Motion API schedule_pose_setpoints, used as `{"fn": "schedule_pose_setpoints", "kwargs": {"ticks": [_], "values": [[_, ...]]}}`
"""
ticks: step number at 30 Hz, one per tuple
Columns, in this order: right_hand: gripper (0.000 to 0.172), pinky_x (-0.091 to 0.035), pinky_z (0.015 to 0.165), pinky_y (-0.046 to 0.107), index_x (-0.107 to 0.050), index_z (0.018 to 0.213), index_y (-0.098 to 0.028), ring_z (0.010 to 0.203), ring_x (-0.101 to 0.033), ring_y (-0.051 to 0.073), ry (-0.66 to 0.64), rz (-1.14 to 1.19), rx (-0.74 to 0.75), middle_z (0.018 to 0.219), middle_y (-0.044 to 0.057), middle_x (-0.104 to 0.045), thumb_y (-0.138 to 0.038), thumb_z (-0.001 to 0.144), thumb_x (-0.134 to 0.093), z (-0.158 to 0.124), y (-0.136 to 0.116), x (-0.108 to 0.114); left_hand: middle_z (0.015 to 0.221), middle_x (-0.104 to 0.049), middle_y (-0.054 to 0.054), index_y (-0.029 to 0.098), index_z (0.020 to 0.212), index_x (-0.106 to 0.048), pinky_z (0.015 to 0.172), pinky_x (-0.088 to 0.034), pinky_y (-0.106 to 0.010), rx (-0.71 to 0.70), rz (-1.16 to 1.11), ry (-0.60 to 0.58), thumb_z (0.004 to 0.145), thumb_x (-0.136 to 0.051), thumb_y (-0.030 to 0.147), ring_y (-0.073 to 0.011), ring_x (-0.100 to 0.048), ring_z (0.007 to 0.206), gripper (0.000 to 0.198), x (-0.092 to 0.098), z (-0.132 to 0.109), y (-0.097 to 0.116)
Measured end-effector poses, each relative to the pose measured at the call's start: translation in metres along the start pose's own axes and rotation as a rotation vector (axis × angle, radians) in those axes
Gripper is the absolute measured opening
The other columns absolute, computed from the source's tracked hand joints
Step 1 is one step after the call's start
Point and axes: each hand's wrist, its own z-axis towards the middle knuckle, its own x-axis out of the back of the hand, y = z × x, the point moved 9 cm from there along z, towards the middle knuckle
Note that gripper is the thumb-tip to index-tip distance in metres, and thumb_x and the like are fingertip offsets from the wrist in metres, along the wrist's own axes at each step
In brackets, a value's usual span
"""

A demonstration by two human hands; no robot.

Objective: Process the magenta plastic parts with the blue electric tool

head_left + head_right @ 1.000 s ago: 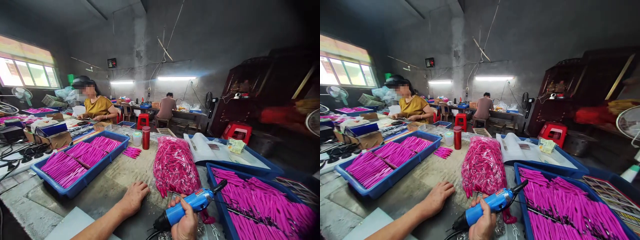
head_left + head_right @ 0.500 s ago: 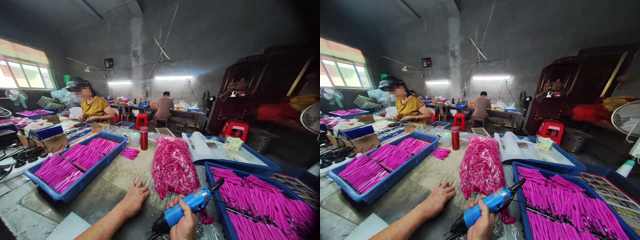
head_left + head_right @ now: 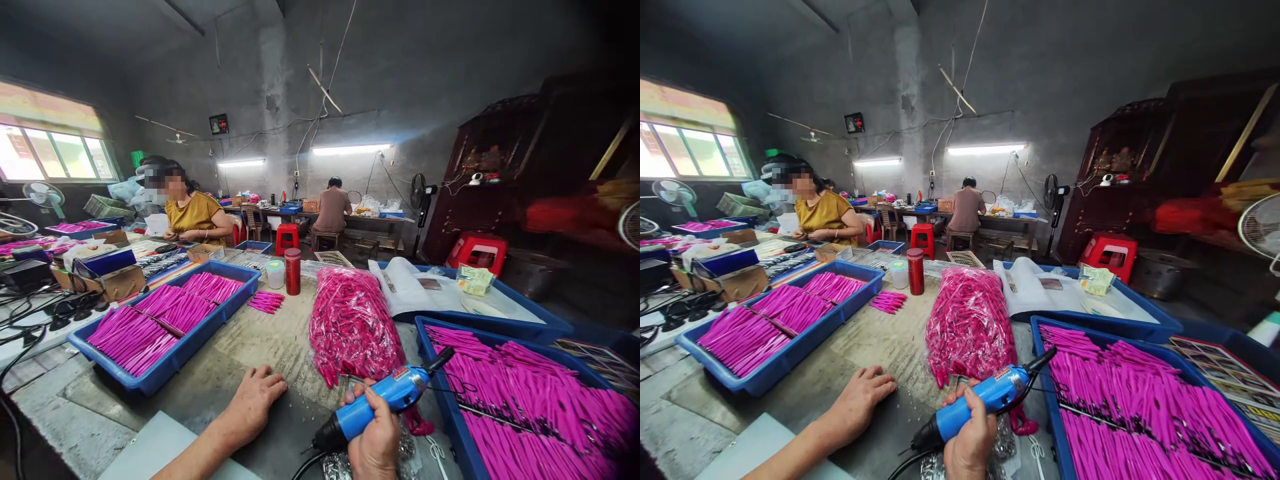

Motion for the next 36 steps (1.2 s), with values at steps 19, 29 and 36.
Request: {"fn": "schedule_pose_setpoints", "kwargs": {"ticks": [19,29,36], "values": [[0.047,-0.043,0.042,0.025,-0.047,0.082,-0.018,0.045,-0.049,0.014,-0.036,-0.002,-0.025,0.057,-0.004,-0.051,-0.034,0.045,-0.071,0.002,0.000,-0.002,0.118,-0.055,-0.006,0.028,0.105,-0.060,0.086,-0.033,-0.042,0.153,-0.013,0.006,0.083,-0.035,0.016,-0.0264,-0.040,0.111,0.035,-0.007,-0.001,-0.015],[0.049,-0.042,0.042,0.025,-0.046,0.080,-0.018,0.045,-0.049,0.014,0.003,0.000,-0.050,0.055,-0.004,-0.051,-0.034,0.041,-0.071,-0.002,-0.002,-0.003,0.121,-0.053,-0.005,0.032,0.109,-0.059,0.090,-0.032,-0.043,0.137,-0.018,0.013,0.084,-0.038,0.019,-0.0262,-0.038,0.113,0.035,-0.007,-0.003,-0.005],[0.050,-0.042,0.042,0.024,-0.045,0.081,-0.019,0.045,-0.049,0.014,0.000,-0.002,-0.077,0.055,-0.005,-0.051,-0.034,0.041,-0.071,-0.003,-0.001,-0.004,0.125,-0.051,-0.006,0.032,0.111,-0.058,0.091,-0.031,-0.046,0.122,0.013,-0.026,0.084,-0.038,0.018,-0.0291,-0.035,0.118,0.036,-0.012,-0.012,-0.002]]}}
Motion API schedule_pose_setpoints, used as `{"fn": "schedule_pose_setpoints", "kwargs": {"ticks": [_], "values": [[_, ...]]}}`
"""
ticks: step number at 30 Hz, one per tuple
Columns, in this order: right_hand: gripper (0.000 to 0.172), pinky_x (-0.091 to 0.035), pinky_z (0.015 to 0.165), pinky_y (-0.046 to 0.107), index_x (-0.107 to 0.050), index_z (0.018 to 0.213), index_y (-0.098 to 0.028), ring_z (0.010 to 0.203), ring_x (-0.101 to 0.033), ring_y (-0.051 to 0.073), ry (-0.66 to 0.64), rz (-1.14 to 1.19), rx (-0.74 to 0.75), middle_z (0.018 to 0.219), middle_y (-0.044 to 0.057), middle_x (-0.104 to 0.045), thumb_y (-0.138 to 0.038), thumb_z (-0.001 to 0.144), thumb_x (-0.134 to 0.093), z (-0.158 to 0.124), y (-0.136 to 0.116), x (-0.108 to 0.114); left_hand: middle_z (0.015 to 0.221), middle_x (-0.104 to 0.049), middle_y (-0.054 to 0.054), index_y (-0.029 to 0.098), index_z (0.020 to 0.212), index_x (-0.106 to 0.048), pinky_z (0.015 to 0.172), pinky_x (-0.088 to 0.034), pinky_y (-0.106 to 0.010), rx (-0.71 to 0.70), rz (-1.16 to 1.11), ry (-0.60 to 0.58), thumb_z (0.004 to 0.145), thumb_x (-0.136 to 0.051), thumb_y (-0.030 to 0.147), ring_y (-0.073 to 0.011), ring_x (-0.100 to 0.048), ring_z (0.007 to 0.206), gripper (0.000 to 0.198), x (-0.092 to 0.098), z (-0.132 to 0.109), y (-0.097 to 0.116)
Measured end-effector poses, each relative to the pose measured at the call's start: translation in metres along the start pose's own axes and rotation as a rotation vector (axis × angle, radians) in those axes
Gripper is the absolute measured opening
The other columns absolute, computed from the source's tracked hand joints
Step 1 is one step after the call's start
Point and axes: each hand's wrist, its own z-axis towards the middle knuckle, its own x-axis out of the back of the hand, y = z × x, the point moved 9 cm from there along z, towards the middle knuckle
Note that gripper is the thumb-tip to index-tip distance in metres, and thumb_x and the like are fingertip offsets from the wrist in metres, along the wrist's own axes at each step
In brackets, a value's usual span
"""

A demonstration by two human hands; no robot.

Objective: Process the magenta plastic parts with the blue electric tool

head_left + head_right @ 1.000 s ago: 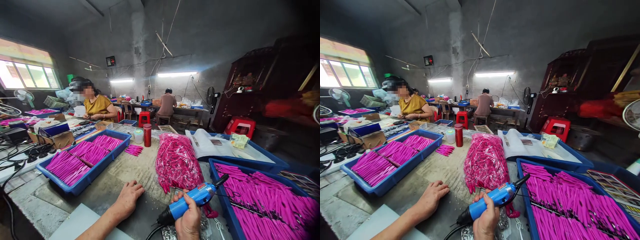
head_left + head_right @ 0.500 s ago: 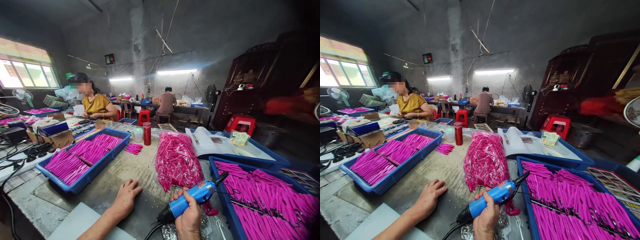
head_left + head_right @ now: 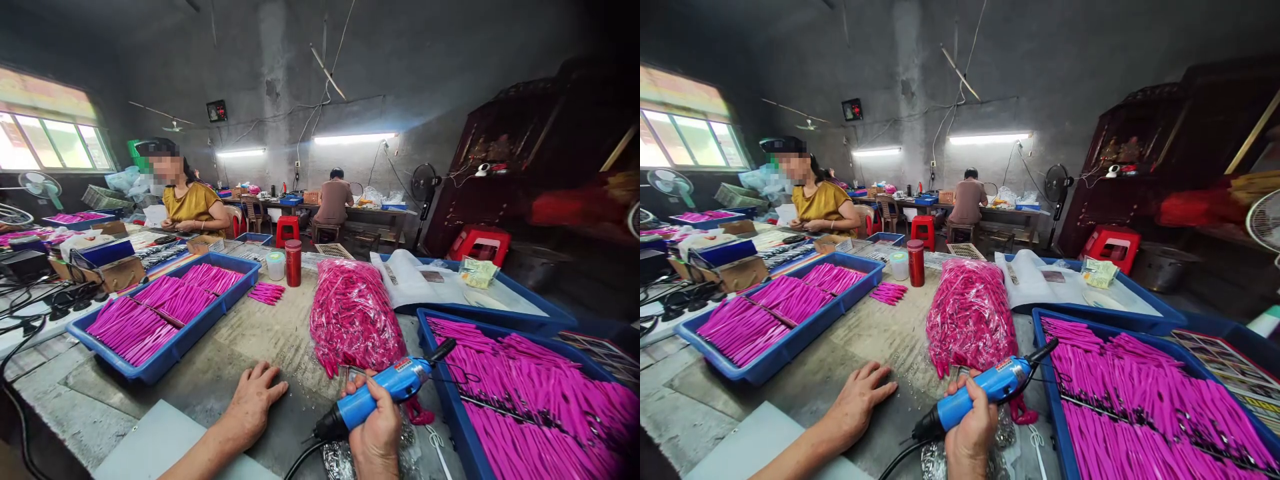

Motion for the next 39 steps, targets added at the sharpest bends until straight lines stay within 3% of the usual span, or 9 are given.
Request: {"fn": "schedule_pose_setpoints", "kwargs": {"ticks": [7,14,22,39], "values": [[0.047,-0.042,0.042,0.026,-0.045,0.080,-0.019,0.045,-0.048,0.014,-0.025,-0.004,0.029,0.056,-0.005,-0.050,-0.034,0.044,-0.070,0.000,-0.002,0.000,0.121,-0.053,-0.005,0.032,0.112,-0.057,0.089,-0.034,-0.042,0.000,-0.018,0.025,0.085,-0.036,0.017,-0.0259,-0.038,0.114,0.038,0.005,0.007,0.001],[0.047,-0.042,0.041,0.025,-0.046,0.080,-0.019,0.045,-0.048,0.014,-0.020,-0.014,0.025,0.056,-0.005,-0.050,-0.034,0.043,-0.070,0.001,-0.002,0.000,0.125,-0.049,-0.008,0.033,0.114,-0.055,0.089,-0.030,-0.049,-0.053,0.053,-0.008,0.083,-0.038,0.020,-0.0310,-0.034,0.118,0.038,0.002,0.021,0.011],[0.047,-0.042,0.043,0.024,-0.046,0.081,-0.018,0.046,-0.049,0.014,-0.009,-0.014,0.028,0.056,-0.004,-0.051,-0.035,0.044,-0.070,0.003,0.000,0.002,0.118,-0.053,-0.005,0.033,0.110,-0.058,0.084,-0.032,-0.042,0.022,0.009,0.018,0.082,-0.035,0.018,-0.0269,-0.039,0.111,0.039,0.008,0.021,-0.001],[0.041,-0.041,0.044,0.025,-0.046,0.082,-0.019,0.046,-0.049,0.014,-0.044,-0.031,0.075,0.058,-0.005,-0.050,-0.036,0.051,-0.067,0.004,-0.001,0.002,0.123,-0.053,-0.005,0.029,0.108,-0.061,0.086,-0.036,-0.039,0.157,0.001,0.072,0.075,-0.032,0.004,-0.0233,-0.039,0.115,0.051,0.012,0.018,-0.030]]}}
